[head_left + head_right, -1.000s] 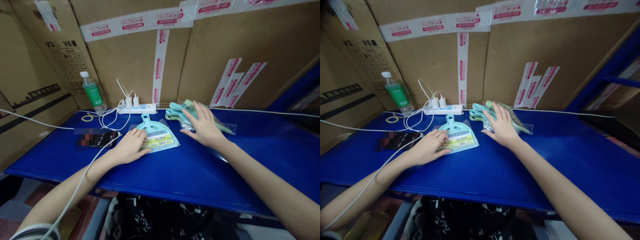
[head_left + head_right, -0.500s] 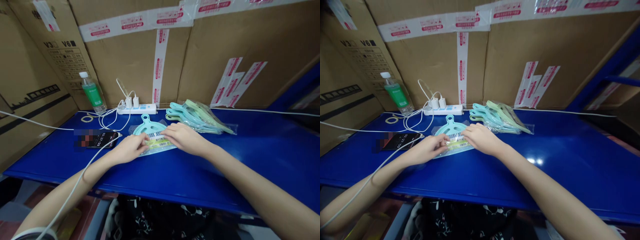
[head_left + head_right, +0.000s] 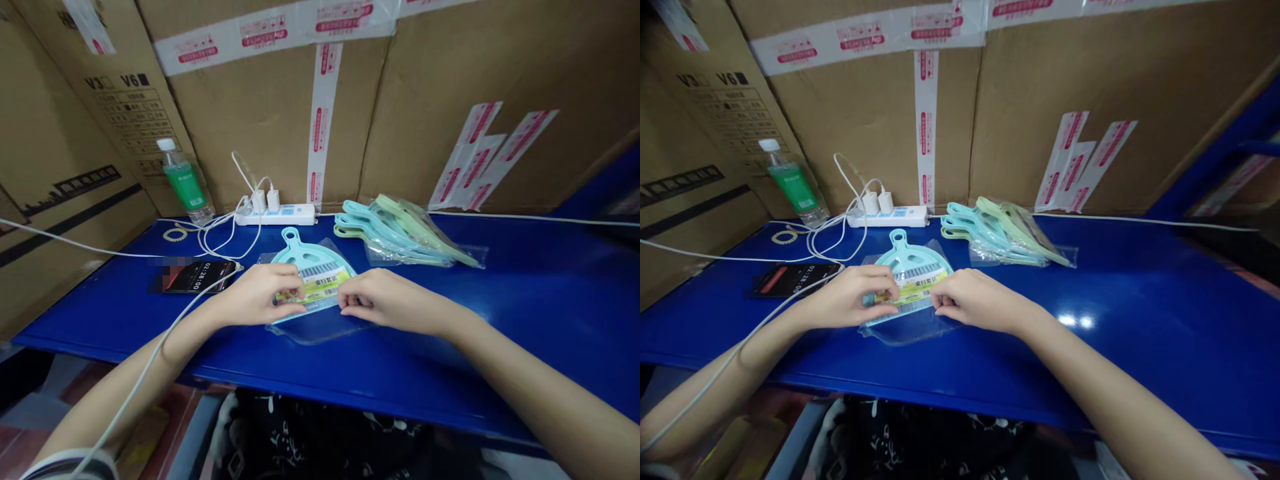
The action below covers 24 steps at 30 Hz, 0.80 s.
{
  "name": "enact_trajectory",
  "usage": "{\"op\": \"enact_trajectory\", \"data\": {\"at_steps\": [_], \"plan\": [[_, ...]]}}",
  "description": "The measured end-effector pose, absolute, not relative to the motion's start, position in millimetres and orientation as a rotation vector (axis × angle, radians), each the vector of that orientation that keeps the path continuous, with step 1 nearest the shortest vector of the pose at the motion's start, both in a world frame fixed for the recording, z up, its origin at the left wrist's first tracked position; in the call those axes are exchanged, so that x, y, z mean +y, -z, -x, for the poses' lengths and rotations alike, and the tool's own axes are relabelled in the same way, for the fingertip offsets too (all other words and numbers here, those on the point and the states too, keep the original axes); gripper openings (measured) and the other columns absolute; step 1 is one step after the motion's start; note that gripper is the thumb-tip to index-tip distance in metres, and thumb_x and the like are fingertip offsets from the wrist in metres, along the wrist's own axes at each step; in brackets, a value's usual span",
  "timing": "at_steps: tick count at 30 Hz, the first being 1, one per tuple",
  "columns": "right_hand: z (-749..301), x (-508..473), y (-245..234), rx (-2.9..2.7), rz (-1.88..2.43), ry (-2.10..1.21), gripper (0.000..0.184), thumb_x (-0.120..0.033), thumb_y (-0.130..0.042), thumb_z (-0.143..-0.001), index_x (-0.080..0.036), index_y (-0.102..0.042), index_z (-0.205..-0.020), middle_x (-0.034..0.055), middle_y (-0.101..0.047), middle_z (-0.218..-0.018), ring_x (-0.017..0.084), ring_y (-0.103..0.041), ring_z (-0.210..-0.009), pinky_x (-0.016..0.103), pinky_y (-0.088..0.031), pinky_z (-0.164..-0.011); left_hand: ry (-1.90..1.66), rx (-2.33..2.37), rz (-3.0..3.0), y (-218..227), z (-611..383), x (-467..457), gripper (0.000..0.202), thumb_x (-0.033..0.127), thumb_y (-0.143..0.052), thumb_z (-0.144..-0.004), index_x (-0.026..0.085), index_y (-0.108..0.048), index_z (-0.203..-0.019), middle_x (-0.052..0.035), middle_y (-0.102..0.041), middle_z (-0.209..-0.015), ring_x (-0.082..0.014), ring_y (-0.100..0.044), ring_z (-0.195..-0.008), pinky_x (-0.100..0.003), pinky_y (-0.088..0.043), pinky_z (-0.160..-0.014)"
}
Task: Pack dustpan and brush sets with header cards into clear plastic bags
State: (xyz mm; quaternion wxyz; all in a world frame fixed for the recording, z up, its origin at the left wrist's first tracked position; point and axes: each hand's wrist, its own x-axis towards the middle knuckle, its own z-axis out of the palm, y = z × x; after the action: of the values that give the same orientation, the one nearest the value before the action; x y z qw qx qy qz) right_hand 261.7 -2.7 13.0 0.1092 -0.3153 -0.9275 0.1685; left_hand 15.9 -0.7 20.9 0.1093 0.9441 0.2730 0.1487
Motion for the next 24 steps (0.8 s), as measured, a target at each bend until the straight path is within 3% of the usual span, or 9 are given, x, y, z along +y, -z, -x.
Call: {"op": "enact_trajectory", "data": {"at_steps": [4, 7, 11, 18, 24], "plan": [[-259, -8, -12, -2.735, 0.9, -0.285, 0.012, -0.013, -0.062, -0.083, -0.02, -0.058, -0.073, -0.0052, -0.056, -0.06, 0.01, -0.044, -0.049, 0.025, -0.03, -0.052, -0.311, 0.89, -2.919, -15, -18, -3, 0.019, 0.034, -0.063, -0.085, 0.016, -0.058, -0.089, -0.0028, -0.062, -0.084, -0.0166, -0.058, -0.07, -0.026, -0.043, -0.061], [-257, -10, -9, -2.731, 0.819, -0.124, 0.018, -0.016, -0.054, -0.09, -0.019, -0.061, -0.074, -0.0012, -0.062, -0.066, 0.013, -0.051, -0.055, 0.027, -0.031, -0.052, -0.26, 0.911, -2.899, -16, -20, -6, 0.009, 0.025, -0.054, -0.088, 0.017, -0.056, -0.084, -0.0011, -0.061, -0.08, -0.0141, -0.057, -0.065, -0.024, -0.042, -0.059], [-256, -10, -5, -2.724, 0.74, 0.041, 0.025, -0.02, -0.048, -0.096, -0.02, -0.067, -0.081, 0.0013, -0.067, -0.072, 0.015, -0.058, -0.062, 0.028, -0.035, -0.055, -0.21, 0.881, -2.887, -19, -19, -7, 0.012, 0.02, -0.049, -0.088, 0.017, -0.056, -0.079, -0.0003, -0.061, -0.077, -0.0127, -0.057, -0.062, -0.024, -0.042, -0.058], [-255, -11, -1, -2.789, 0.723, 0.059, 0.021, -0.018, -0.052, -0.094, -0.021, -0.071, -0.089, 0.0014, -0.072, -0.08, 0.016, -0.065, -0.07, 0.029, -0.041, -0.06, -0.247, 0.949, -3.041, -7, -25, -11, 0.015, 0.028, -0.049, -0.092, 0.016, -0.056, -0.086, -0.0022, -0.062, -0.077, -0.0163, -0.06, -0.064, -0.026, -0.041, -0.052], [-254, -13, -2, -2.745, 0.737, 0.034, 0.02, -0.02, -0.052, -0.095, -0.022, -0.072, -0.092, 0.0011, -0.074, -0.081, 0.016, -0.066, -0.071, 0.028, -0.045, -0.062, -0.282, 1.016, -3.122, -1, -27, -11, 0.019, 0.022, -0.039, -0.096, 0.015, -0.055, -0.087, -0.0022, -0.062, -0.076, -0.0149, -0.06, -0.062, -0.024, -0.038, -0.049]]}}
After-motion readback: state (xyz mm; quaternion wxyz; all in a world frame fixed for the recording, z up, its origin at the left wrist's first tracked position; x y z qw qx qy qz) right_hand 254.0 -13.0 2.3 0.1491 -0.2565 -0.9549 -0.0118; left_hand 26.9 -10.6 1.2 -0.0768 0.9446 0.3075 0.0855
